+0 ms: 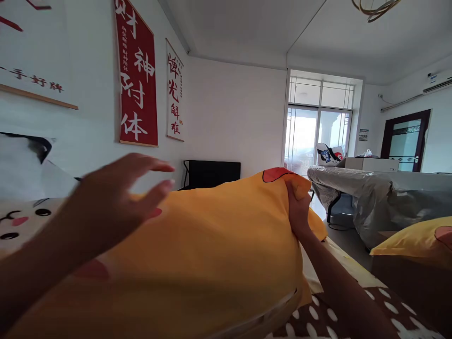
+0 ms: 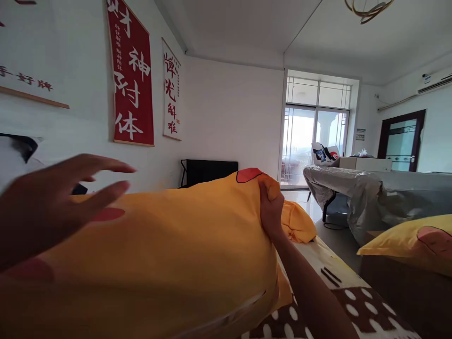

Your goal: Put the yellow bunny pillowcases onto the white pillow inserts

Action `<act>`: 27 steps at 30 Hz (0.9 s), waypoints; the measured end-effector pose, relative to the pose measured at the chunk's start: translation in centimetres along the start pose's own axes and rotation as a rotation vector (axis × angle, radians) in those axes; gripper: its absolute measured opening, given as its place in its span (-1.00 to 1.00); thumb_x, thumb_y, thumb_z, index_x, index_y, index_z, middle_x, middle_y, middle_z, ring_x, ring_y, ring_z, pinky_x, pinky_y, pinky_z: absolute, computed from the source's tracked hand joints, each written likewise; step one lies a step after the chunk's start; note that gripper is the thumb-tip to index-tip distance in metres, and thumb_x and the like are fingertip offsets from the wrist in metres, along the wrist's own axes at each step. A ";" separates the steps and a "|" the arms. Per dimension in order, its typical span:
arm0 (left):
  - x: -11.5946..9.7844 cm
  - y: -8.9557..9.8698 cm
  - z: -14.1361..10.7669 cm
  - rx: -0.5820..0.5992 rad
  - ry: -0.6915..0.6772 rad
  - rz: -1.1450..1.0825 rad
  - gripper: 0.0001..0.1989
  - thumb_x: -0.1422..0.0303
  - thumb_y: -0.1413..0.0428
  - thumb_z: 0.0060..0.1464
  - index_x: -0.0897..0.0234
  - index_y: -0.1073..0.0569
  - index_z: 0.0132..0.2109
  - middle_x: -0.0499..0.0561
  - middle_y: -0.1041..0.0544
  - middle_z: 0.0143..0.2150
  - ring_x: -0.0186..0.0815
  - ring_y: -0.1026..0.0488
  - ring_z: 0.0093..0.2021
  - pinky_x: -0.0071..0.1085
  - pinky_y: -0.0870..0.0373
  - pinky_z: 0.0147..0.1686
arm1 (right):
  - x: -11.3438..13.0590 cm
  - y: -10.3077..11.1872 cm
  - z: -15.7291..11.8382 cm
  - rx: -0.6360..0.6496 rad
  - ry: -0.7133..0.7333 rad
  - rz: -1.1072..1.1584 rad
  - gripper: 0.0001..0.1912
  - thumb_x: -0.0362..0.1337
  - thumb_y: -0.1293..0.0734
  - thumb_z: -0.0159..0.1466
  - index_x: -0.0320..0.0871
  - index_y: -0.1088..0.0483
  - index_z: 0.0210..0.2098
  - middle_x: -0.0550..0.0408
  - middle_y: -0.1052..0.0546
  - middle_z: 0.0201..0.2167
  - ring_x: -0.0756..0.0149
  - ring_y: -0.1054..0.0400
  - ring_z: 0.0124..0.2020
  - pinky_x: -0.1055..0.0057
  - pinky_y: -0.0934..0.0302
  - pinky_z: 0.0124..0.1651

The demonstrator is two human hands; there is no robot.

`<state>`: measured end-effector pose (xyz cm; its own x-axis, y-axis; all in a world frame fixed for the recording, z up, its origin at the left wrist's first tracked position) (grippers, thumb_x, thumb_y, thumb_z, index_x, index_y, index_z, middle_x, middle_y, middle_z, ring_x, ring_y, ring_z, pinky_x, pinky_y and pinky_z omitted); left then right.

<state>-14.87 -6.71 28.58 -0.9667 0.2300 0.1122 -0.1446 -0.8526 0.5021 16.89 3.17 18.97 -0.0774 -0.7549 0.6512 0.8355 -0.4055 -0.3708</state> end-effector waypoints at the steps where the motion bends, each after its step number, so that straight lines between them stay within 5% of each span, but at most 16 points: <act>1: -2.4 -1.1 1.1 0.024 -0.030 0.009 -0.42 -0.03 0.28 0.18 0.32 -0.34 0.02 0.02 -0.42 -0.06 -0.19 -0.37 -0.07 -0.24 -0.31 -0.06 | 0.1 -0.1 0.0 0.004 0.002 -0.027 -0.60 0.06 -0.35 0.07 -0.18 -0.30 -0.51 0.19 -0.34 -0.59 0.41 -0.18 -0.53 0.46 -0.11 -0.54; 5: -11.2 -7.7 4.0 0.319 -0.137 -0.059 -0.33 -0.10 0.23 0.10 0.42 -0.37 -0.04 0.23 -0.47 -0.12 -0.03 -0.41 -0.10 -0.17 -0.30 -0.12 | 0.1 0.7 1.0 0.015 -0.059 -0.070 -0.58 0.08 -0.38 0.01 -0.19 -0.32 -0.51 0.17 -0.36 -0.60 0.41 -0.19 -0.54 0.47 -0.12 -0.56; 9: -14.5 -12.6 2.5 0.639 -0.099 -0.380 -0.41 -0.13 0.15 0.02 0.31 -0.41 -0.18 0.14 -0.53 -0.27 -0.12 -0.47 -0.29 -0.32 -0.31 -0.35 | -1.8 2.8 2.3 -0.005 -0.269 -0.005 -0.53 0.12 -0.41 -0.07 -0.17 -0.33 -0.51 0.17 -0.39 -0.60 0.40 -0.25 -0.56 0.47 -0.16 -0.56; 17: -16.7 -13.8 0.5 0.638 -0.239 -0.515 -0.63 0.07 0.07 0.08 0.24 -0.35 -0.49 0.03 -0.48 -0.43 -0.23 -0.40 -0.38 -0.41 -0.15 -0.45 | -6.5 4.0 3.1 0.282 -0.361 0.179 -0.51 0.13 -0.44 -0.11 -0.14 -0.39 -0.41 0.13 -0.48 -0.52 0.33 -0.32 -0.51 0.41 -0.24 -0.44; 24: -13.4 -12.7 2.6 0.447 0.050 -0.676 -0.51 -0.07 0.04 0.02 0.25 -0.13 -0.56 -0.13 -0.16 -0.63 -0.42 -0.09 -0.58 -0.45 0.02 -0.56 | -7.3 4.1 -0.7 0.543 -0.328 0.175 -0.58 0.05 -0.41 0.00 -0.15 -0.40 -0.32 0.08 -0.49 -0.43 0.28 -0.34 -0.43 0.39 -0.22 -0.39; 27: -12.7 -12.0 2.9 0.341 0.083 -0.598 -0.48 -0.12 0.10 0.03 0.24 -0.04 -0.55 -0.14 -0.09 -0.64 -0.41 -0.04 -0.58 -0.45 0.02 -0.56 | -6.7 4.2 -1.1 0.426 -0.207 0.060 -0.64 0.03 -0.38 0.05 -0.16 -0.34 -0.43 0.13 -0.42 -0.51 0.35 -0.25 -0.48 0.43 -0.16 -0.43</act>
<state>-0.29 1.98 23.62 -0.7567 0.5665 -0.3263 -0.5960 -0.3927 0.7004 20.26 5.95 12.31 0.0514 -0.6341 0.7715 0.9872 -0.0843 -0.1350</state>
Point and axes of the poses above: each hand's wrist, its own z-axis towards the middle knuckle, its own y-axis out of the back of the hand, x = y × z, the point moved 8 cm from there along z, towards the middle knuckle
